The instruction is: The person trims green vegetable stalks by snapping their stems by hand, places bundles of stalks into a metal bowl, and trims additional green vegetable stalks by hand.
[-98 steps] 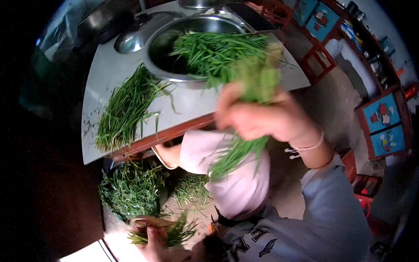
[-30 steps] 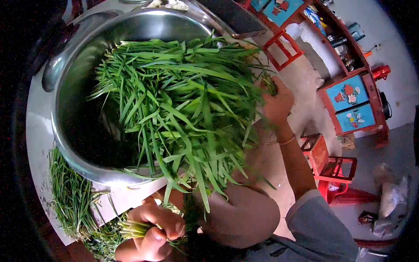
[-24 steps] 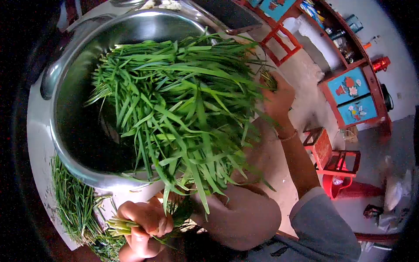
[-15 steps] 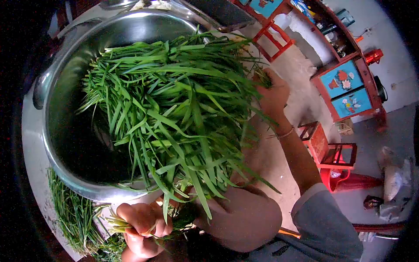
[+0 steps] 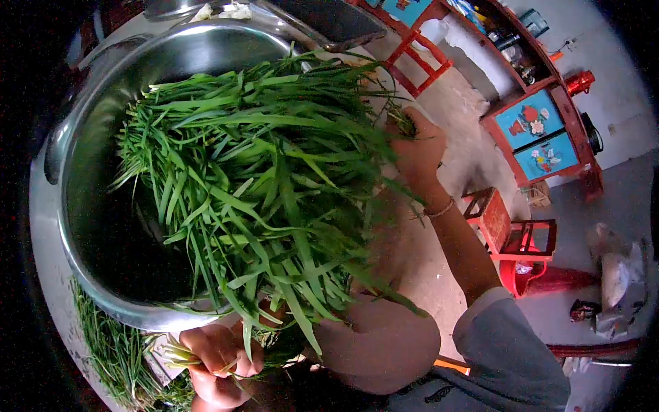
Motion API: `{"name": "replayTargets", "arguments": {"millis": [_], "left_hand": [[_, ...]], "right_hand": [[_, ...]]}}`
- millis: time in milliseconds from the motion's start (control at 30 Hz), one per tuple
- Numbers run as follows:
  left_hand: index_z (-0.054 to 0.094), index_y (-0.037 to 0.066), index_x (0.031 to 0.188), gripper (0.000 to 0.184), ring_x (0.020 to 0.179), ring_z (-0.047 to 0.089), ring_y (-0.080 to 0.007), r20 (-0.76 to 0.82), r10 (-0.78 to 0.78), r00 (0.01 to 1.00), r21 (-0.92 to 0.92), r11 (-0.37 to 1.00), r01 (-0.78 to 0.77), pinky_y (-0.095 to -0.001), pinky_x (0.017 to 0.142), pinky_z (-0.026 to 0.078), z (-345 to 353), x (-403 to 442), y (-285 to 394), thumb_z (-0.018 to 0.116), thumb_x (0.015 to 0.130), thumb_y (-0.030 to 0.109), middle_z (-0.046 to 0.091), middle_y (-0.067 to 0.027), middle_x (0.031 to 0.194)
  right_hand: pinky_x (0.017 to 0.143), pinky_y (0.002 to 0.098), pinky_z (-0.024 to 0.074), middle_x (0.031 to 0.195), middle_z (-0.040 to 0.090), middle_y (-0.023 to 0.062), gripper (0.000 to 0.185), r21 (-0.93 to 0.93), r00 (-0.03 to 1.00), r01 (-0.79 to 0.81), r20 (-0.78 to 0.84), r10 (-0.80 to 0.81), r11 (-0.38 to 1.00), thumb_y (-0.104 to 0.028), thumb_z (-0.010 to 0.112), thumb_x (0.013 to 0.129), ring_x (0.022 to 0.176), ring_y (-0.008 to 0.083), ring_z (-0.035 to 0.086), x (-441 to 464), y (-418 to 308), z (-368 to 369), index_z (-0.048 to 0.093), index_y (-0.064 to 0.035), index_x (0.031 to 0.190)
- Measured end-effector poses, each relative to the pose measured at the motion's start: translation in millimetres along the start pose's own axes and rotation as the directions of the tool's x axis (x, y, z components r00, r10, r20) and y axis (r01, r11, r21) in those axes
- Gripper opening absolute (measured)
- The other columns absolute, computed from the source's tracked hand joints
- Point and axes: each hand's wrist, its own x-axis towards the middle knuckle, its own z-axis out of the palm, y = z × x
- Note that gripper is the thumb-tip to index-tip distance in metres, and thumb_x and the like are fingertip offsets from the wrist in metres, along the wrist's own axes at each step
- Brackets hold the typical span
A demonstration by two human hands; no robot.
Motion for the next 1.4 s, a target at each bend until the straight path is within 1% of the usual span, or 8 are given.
{"name": "replayTargets", "arguments": {"millis": [67,267,533,667,800,1233,1333,1400], "left_hand": [[0.047,0.01,0.092,0.043,0.062,0.048,-0.0198,-0.198,-0.135,0.971,0.16,0.973,0.168,-0.0365,0.062,0.044,-28.3,-24.6,-3.3,0.03,0.083,0.049,0.05,-0.0066,0.074],[0.032,0.009,0.121,0.061,0.099,0.045,-0.027,-0.344,-0.037,0.938,0.056,0.997,0.059,-0.0421,0.087,0.034,-4.4,-11.2,-8.5,0.03,0.08,0.054,0.041,-0.014,0.115],[0.032,0.01,0.121,0.061,0.1,0.044,-0.0273,-0.108,-0.166,0.98,-0.051,0.986,0.161,-0.0422,0.089,0.033,-29.0,-11.8,-3.9,0.03,0.079,0.055,0.04,-0.0141,0.117],[0.032,0.011,0.121,0.061,0.1,0.044,-0.0274,0.073,-0.213,0.974,-0.054,0.975,0.217,-0.0423,0.09,0.032,-54.0,-23.5,-2.6,0.029,0.079,0.055,0.04,-0.0141,0.118],[0.035,0.012,0.118,0.051,0.093,0.048,-0.0247,-0.15,-0.212,0.966,-0.097,0.975,0.199,-0.0419,0.089,0.033,-23.7,-16.6,2.1,0.037,0.079,0.044,0.047,-0.0116,0.109],[0.042,0.013,0.109,0.038,0.085,0.052,-0.0225,0.058,-0.124,0.991,-0.028,0.992,0.126,-0.0451,0.089,0.032,0.7,-8.9,9.7,0.043,0.075,0.03,0.05,-0.0101,0.104],[0.046,0.014,0.093,0.026,0.08,0.053,-0.0213,-0.195,-0.114,0.974,-0.246,0.967,0.064,-0.0499,0.085,0.034,16.9,-9.1,-1.1,0.045,0.068,0.02,0.051,-0.0106,0.101],[0.045,0.013,0.083,0.016,0.08,0.054,-0.0207,-0.105,-0.139,0.985,-0.222,0.968,0.113,-0.0529,0.081,0.036,11.2,-2.5,2.0,0.046,0.068,0.02,0.052,-0.0097,0.101]], "right_hand": [[0.053,0.0262,0.0397,0.059,0.054,0.0088,0.015,0.007,1.0,0.005,0.0,-0.005,1.0,-0.009,0.06,0.062,0.053,0.0158,0.051,-0.3,2.3,1.9,0.055,-0.0052,0.076],[0.053,0.0267,0.041,0.061,0.056,0.0085,0.014,0.013,0.999,0.017,-0.03,-0.016,1.0,-0.01,0.06,0.063,0.054,0.0177,0.054,-2.5,11.9,8.0,0.056,-0.0054,0.075],[0.053,0.0268,0.0415,0.062,0.057,0.0089,0.013,-0.02,0.998,-0.022,0.06,0.023,1.0,-0.01,0.06,0.062,0.055,0.018,0.056,0.6,3.9,1.3,0.057,-0.0065,0.075],[0.07,0.039,0.0429,0.082,0.059,0.0127,0.043,-0.062,0.979,-0.122,0.159,0.131,0.991,-0.032,0.065,0.058,0.076,0.0303,0.056,-1.1,6.1,1.7,0.057,-0.01,0.094],[0.07,0.0396,0.0427,0.08,0.06,0.0125,0.041,-0.037,0.973,-0.162,0.158,0.166,0.986,-0.031,0.065,0.057,0.075,0.0303,0.056,1.2,-2.6,-1.7,0.058,-0.0096,0.091],[0.061,0.0389,0.0438,0.074,0.059,0.012,0.033,0.037,0.986,-0.103,0.134,0.097,0.994,-0.029,0.063,0.06,0.067,0.0305,0.056,-0.5,8.2,1.2,0.057,-0.0084,0.086],[0.06,0.0391,0.0436,0.074,0.059,0.0118,0.033,0.075,1.0,-0.021,0.013,0.021,0.997,-0.028,0.062,0.06,0.067,0.0304,0.056,-4.0,8.4,5.9,0.057,-0.0083,0.086],[0.057,0.0226,0.0401,0.065,0.057,0.0036,0.015,0.14,0.997,-0.044,0.07,0.035,0.989,-0.007,0.057,0.062,0.06,0.0095,0.052,-1.2,0.9,1.2,0.055,-0.0019,0.076]]}}
